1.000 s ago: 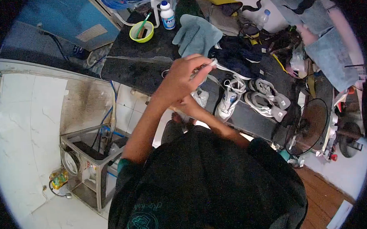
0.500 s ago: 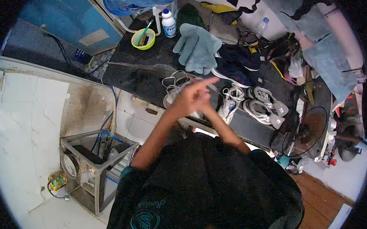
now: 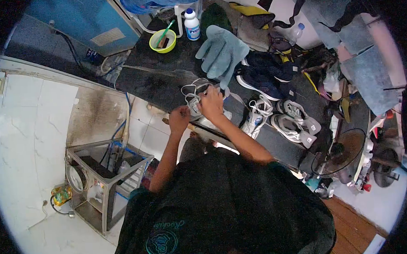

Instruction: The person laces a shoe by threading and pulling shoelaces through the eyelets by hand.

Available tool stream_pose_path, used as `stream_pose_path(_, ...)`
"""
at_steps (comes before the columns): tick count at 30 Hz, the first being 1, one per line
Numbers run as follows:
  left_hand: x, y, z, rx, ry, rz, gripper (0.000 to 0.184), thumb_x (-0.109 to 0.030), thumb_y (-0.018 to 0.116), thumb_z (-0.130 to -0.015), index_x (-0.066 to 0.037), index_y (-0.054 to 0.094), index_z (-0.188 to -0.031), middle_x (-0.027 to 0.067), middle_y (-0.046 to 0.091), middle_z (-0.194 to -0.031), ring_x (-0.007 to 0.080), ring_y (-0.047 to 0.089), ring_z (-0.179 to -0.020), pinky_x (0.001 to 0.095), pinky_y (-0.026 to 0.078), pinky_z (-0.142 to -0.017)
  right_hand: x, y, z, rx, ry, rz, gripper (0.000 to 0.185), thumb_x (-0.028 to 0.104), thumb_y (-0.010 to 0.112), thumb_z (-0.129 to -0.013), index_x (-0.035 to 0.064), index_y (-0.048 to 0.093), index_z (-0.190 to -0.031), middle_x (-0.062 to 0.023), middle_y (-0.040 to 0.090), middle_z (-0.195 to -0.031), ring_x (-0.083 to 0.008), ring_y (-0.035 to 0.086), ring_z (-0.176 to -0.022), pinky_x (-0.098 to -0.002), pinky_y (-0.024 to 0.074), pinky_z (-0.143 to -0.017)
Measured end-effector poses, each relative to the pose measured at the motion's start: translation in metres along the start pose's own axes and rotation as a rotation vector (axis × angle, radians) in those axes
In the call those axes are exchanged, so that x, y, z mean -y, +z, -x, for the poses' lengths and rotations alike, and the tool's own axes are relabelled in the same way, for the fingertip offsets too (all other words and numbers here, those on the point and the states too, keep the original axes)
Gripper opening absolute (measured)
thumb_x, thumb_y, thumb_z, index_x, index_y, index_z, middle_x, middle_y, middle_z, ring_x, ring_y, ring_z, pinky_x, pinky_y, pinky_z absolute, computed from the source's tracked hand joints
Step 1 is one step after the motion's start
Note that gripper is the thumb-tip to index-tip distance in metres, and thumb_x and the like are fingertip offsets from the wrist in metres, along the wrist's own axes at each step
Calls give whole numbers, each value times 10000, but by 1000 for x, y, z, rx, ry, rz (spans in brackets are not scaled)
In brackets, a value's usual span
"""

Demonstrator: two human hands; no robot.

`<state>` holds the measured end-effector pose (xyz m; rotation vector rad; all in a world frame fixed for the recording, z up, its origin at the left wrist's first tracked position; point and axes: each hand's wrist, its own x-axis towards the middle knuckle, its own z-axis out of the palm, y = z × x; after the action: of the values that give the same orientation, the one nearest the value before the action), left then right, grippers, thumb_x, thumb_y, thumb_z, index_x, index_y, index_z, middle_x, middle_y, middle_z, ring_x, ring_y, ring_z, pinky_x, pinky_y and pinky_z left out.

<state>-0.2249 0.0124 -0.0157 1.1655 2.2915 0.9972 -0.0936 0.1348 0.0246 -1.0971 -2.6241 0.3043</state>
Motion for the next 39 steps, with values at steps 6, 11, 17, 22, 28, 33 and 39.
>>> stream_pose_path(6,-19,8,1,-98,118,-16,265,-176,723,-820,-43,708,-1048,184,698,-943,375,659,-902,464,524,-807,-31,-16,-8,56,38,-538,170,212,705,-828,56,730,-890,-89,670,-863,-260,651,-847,-404,493,-755)
stream_pose_path(11,-17,13,3,-127,117,-23,199,-175,727,-819,-65,694,-981,151,670,-881,362,660,-904,463,522,-798,-144,-56,0,32,359,-1030,190,142,594,-925,13,733,-935,-40,700,-728,-120,618,-617,-299,514,-611)
stream_pose_path(17,-10,23,-6,-61,117,-109,225,-310,746,-820,-115,699,-923,95,674,-866,351,672,-845,470,533,-773,-158,-90,21,-543,464,33,161,134,670,-833,62,706,-973,-146,696,-957,-326,646,-930,-452,490,-838)
stream_pose_path(22,-39,12,-13,75,-89,-364,388,-485,776,-769,-102,735,-819,143,715,-838,369,706,-780,490,564,-716,-43,-44,36,-54,0,-391,205,143,686,-779,59,707,-964,-134,676,-1052,-332,611,-1062,-457,471,-899)
stream_pose_path(28,-15,21,-29,118,-90,-188,388,-437,771,-795,-53,728,-832,142,718,-748,331,716,-709,447,565,-676,-12,12,21,28,-143,-124,191,241,734,-794,126,731,-946,-88,636,-956,-284,560,-993,-439,393,-812)
stream_pose_path(33,-1,11,-26,112,181,-81,442,-329,804,-725,-96,695,-1084,157,703,-1090,329,679,-1014,465,513,-901,-5,15,22,6,-70,-31,236,334,738,-791,126,763,-899,-88,660,-971,-287,558,-1016,-474,361,-850)
stream_pose_path(39,6,25,-1,39,297,-59,651,-169,824,-671,-136,607,-1285,123,632,-1231,323,611,-1128,472,459,-964,20,29,15,-54,107,-2,240,332,740,-763,95,759,-791,-102,670,-961,-295,546,-1014,-485,347,-867)
